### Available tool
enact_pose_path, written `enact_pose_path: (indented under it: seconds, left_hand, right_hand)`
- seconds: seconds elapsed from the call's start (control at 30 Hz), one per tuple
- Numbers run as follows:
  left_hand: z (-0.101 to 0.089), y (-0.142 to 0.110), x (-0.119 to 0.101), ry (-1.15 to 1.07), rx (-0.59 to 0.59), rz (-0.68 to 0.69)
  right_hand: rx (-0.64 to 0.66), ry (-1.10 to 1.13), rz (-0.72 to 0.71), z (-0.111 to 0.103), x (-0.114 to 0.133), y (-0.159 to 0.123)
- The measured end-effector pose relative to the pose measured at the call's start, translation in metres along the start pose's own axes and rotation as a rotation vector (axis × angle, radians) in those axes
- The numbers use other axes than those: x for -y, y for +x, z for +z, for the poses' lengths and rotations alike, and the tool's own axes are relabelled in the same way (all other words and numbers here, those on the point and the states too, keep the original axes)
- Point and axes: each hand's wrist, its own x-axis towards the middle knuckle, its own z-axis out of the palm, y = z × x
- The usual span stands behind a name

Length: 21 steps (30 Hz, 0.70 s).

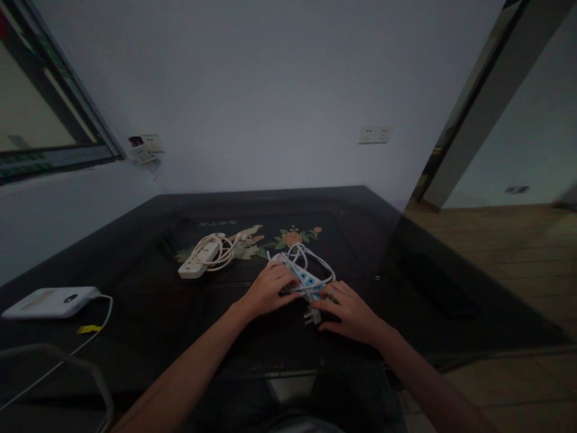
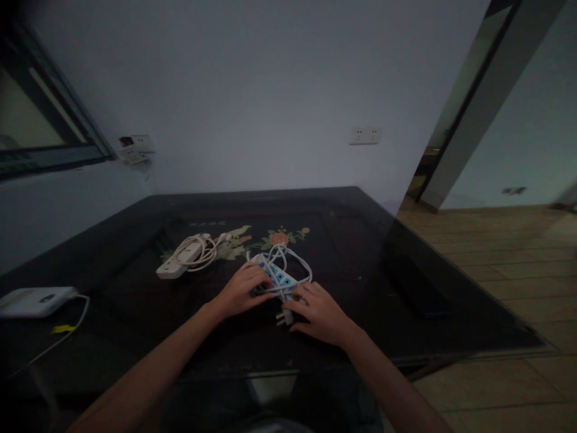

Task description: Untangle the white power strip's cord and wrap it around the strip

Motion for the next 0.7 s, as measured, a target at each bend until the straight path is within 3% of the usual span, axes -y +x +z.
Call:
enact_pose_path:
  seconds: [0.2,0.7]
  left_hand:
    - [0.0023,0.002,0.0012,0.036,0.06,0.013]
    - [0.0084,0.0025,0.0009,-0.038,0.067,-0.021]
  right_hand:
    - [-0.01,-0.074,-0.051,0.0024,0.0068,0.0058]
    - [-0.007,-0.066,-0.049,0.0023,0.0072,0.0049]
